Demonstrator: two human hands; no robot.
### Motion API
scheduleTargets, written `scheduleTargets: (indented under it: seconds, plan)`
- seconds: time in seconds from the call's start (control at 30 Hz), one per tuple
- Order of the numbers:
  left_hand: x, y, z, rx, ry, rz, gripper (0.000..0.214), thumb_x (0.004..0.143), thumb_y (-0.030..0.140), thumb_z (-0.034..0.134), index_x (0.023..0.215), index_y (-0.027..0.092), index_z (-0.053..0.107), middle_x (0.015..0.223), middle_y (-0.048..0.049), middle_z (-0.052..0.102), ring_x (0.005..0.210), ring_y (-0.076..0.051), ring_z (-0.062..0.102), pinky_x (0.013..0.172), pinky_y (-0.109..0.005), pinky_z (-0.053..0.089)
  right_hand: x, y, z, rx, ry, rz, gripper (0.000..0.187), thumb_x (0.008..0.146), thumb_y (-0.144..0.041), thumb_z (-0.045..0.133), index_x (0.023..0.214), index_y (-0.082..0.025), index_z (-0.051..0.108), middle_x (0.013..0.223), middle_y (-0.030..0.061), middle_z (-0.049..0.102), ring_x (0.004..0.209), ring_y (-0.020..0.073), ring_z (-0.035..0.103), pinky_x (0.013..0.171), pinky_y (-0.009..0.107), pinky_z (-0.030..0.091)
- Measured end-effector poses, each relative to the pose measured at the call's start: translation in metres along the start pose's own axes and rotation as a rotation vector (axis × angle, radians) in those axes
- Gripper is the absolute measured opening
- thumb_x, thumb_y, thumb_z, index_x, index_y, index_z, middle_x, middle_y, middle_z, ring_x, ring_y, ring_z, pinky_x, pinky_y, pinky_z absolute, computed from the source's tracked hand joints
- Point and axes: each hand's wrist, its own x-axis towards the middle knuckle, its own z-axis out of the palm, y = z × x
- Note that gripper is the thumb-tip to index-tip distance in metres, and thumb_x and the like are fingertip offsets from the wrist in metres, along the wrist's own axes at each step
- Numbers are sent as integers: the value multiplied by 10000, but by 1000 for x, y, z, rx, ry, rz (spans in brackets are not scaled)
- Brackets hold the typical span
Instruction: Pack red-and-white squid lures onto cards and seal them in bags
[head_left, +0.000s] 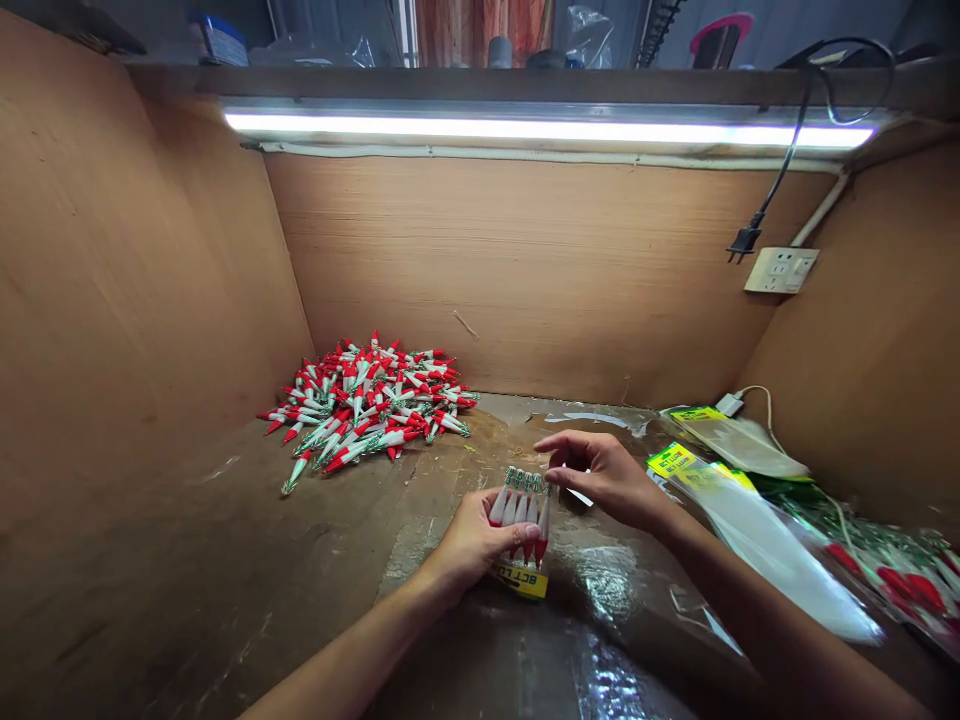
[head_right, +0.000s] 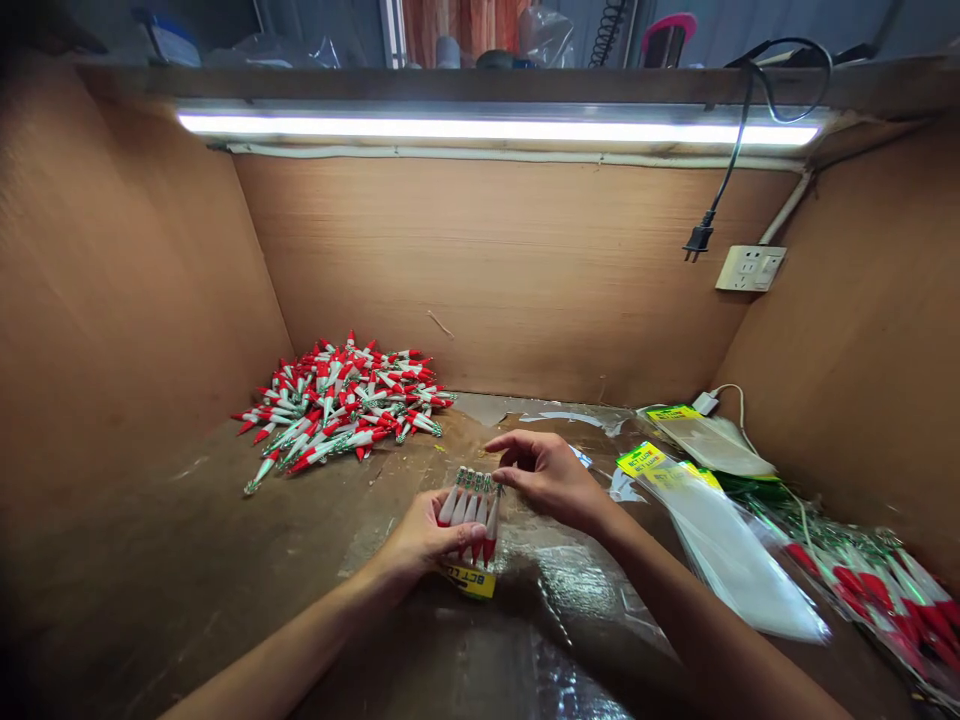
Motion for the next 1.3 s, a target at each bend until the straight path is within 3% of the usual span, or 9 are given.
scheduleTargets:
  seconds: [0.17, 0.3, 0.4, 0.5, 0.63, 0.77, 0.93, 1.1, 1.3]
  plan:
    - [1, -1, -1, -12, -3, 34, 367, 686, 343, 848, 929, 114, 696, 753, -28, 679, 622, -132, 564, 606, -217, 409, -2, -2, 0, -25, 25, -1, 316, 844, -358, 695, 1113, -192, 703, 790, 17, 650, 672, 138, 549, 608, 259, 426]
    - [4, -2, -4, -26, 50, 36, 354, 675, 323, 856, 910, 113, 695, 783, -32, 693, 655, -136, 582, 632, -217, 423, -4, -5, 6, -243, 278, -120, 418, 840, -337, 699, 1245, -250, 642, 928, 39, 621, 763, 161, 545, 707, 293, 450]
    - [4, 0, -6, -12, 88, 25, 354, 686, 330, 851, 919, 115, 693, 781, -36, 706, 656, -142, 602, 636, -220, 433, -2, 3, 11, -188, 467, -36, 615, 832, -419, 694, 1386, -219, 514, 1042, 76, 601, 744, 159, 539, 718, 312, 473]
    - [3, 0, -5, 10, 116, 25, 372, 675, 355, 858, 907, 117, 692, 750, -32, 705, 632, -147, 610, 617, -220, 438, 3, 12, 16, 12, 324, 161, 624, 816, -531, 674, 1298, -142, 591, 969, 83, 638, 696, 152, 548, 642, 288, 467]
    - [5, 0, -4, -38, 98, 34, 458, 640, 408, 877, 949, 116, 707, 832, -70, 730, 704, -189, 651, 657, -245, 475, 3, 13, 20, 203, 40, 304, 475, 754, -566, 716, 866, -105, 753, 628, 12, 581, 529, 96, 426, 515, 235, 358]
    - [8, 6, -8, -134, 88, 61, 548, 726, 462, 813, 1148, 135, 690, 1008, -109, 736, 859, -225, 662, 756, -278, 489, 0, 8, 23, 301, 34, 333, 406, 694, -527, 773, 693, -124, 725, 510, -27, 501, 474, 76, 353, 470, 231, 273]
    - [4, 16, -11, -48, 155, 45, 437, 802, 517, 722, 941, 107, 779, 815, -77, 740, 708, -185, 623, 652, -242, 439, 1, 11, 31, 303, 19, 357, 374, 699, -506, 767, 637, -145, 693, 529, -21, 532, 491, 86, 394, 491, 231, 314]
    - [-2, 17, -8, -117, 153, -8, 377, 767, 470, 769, 882, 111, 784, 833, -87, 744, 682, -166, 609, 629, -232, 426, -1, 15, 36, 218, -7, 246, 380, 757, -521, 722, 806, -144, 735, 708, 19, 647, 606, 119, 501, 573, 237, 386]
    - [-3, 17, -2, -294, 158, -103, 337, 725, 419, 823, 844, 111, 755, 779, -66, 719, 639, -138, 598, 614, -234, 445, -1, 16, 35, 143, -44, 232, 420, 800, -533, 677, 668, -134, 694, 570, -10, 558, 531, 105, 425, 523, 238, 319]
